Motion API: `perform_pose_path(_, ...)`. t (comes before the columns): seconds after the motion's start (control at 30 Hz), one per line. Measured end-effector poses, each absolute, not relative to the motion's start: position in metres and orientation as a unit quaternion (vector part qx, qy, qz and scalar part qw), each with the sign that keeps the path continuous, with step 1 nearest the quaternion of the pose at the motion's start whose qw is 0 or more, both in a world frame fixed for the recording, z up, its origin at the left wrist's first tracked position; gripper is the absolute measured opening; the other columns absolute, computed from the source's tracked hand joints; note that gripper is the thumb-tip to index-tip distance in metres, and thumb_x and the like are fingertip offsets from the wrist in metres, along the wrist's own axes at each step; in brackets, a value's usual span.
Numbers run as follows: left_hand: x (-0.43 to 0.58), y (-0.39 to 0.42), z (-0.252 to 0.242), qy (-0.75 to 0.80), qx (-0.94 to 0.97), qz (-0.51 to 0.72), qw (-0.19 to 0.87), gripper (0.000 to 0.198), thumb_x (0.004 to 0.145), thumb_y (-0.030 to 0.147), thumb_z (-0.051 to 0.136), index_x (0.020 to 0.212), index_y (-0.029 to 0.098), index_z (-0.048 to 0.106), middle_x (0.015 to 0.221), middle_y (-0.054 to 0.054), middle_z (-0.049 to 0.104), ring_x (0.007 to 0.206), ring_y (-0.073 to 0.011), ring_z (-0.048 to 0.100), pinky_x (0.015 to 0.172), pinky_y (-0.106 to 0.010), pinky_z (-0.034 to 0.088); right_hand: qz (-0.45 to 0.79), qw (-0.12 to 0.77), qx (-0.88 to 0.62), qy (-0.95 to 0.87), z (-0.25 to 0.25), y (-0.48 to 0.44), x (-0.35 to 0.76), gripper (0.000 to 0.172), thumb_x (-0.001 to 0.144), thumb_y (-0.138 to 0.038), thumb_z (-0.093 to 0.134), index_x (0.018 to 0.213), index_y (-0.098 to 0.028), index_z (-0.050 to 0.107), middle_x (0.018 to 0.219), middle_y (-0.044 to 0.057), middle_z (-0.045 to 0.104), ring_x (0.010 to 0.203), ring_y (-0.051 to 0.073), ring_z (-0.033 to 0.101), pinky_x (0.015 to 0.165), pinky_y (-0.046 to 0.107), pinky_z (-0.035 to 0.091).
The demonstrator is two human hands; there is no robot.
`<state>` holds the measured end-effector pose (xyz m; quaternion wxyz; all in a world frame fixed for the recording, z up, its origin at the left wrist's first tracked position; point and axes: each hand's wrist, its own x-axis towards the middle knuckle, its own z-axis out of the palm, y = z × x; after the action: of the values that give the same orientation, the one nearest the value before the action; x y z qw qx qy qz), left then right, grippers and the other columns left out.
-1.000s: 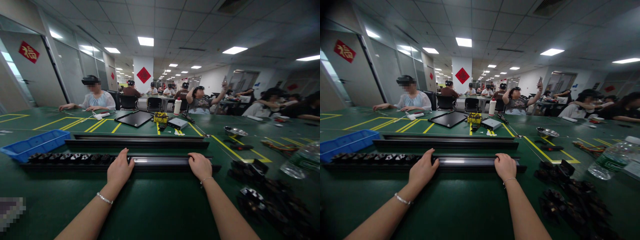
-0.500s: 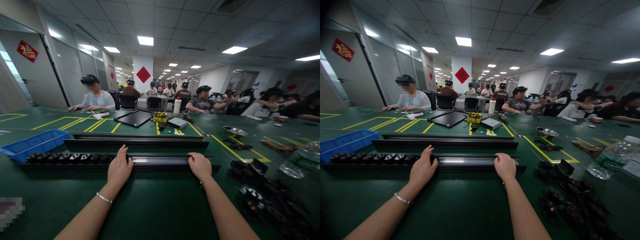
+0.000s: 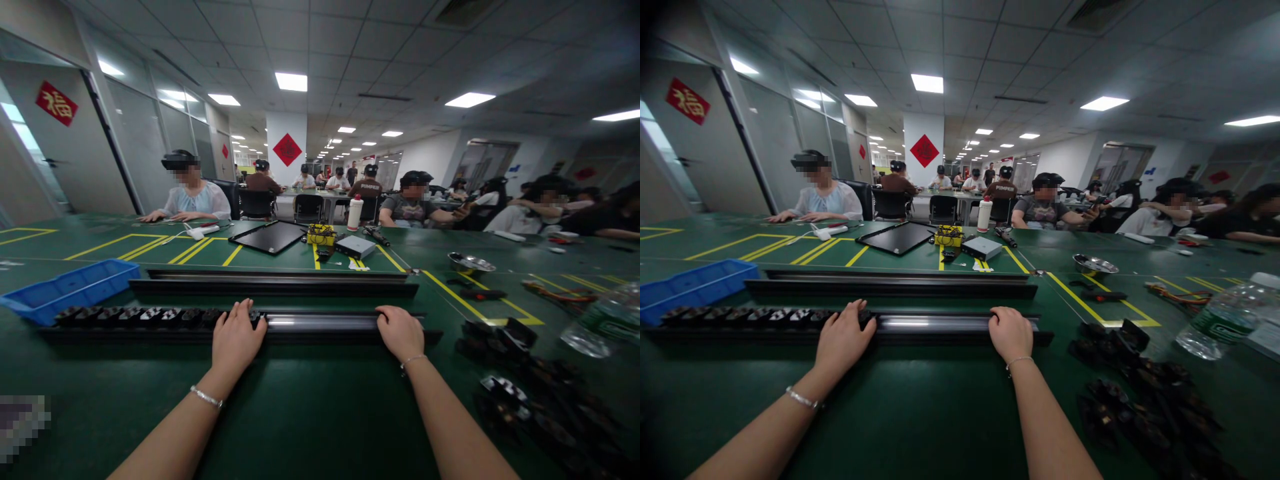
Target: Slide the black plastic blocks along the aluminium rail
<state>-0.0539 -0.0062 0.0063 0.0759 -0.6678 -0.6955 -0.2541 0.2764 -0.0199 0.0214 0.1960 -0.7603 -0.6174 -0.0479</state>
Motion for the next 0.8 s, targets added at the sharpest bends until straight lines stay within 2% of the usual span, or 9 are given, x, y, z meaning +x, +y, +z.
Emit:
perform_pose_path(0.27, -0.0577, -0.0034, 0.003, -0.691, -0.679, -0.234, 0.078, 0.053, 0.083, 0.038, 0.038, 0.127, 0.009, 0.046, 0.129, -0.015, 0.055, 0.127, -0.026, 0.042, 0.105, -0.043, 0.03, -0.04, 0.19, -0.761, -0.618, 0.0238, -0.0213, 0.2753, 0.039, 0.084, -0.027, 0.033, 0.105, -0.022, 0.066, 0.115, 0.003, 0.064, 0.11, 0.019, 0.053, 0.09, 0.034, 0.038)
perform_pose_path(0.53, -0.0586, -0.0029, 0.002, -0.69, -0.688, -0.211, 0.076, 0.057, 0.086, 0.04, 0.036, 0.132, 0.008, 0.041, 0.131, -0.016, 0.053, 0.129, -0.0267, 0.039, 0.106, -0.045, 0.028, -0.033, 0.188, -0.765, -0.615, 0.0246, -0.0215, 0.2747, 0.038, 0.083, -0.026, 0.034, 0.106, -0.022, 0.065, 0.116, 0.003, 0.063, 0.111, 0.018, 0.052, 0.091, 0.033, 0.038)
perform_pose_path(0.8, -0.059, -0.0035, 0.0043, -0.691, -0.688, -0.208, 0.07, 0.057, 0.085, 0.045, 0.037, 0.136, 0.019, 0.038, 0.129, -0.011, 0.056, 0.13, -0.0243, 0.039, 0.106, -0.046, 0.026, -0.043, 0.196, -0.759, -0.619, 0.0217, -0.0202, 0.2762, 0.038, 0.082, -0.024, 0.036, 0.104, -0.022, 0.066, 0.114, 0.002, 0.064, 0.11, 0.018, 0.053, 0.091, 0.032, 0.037)
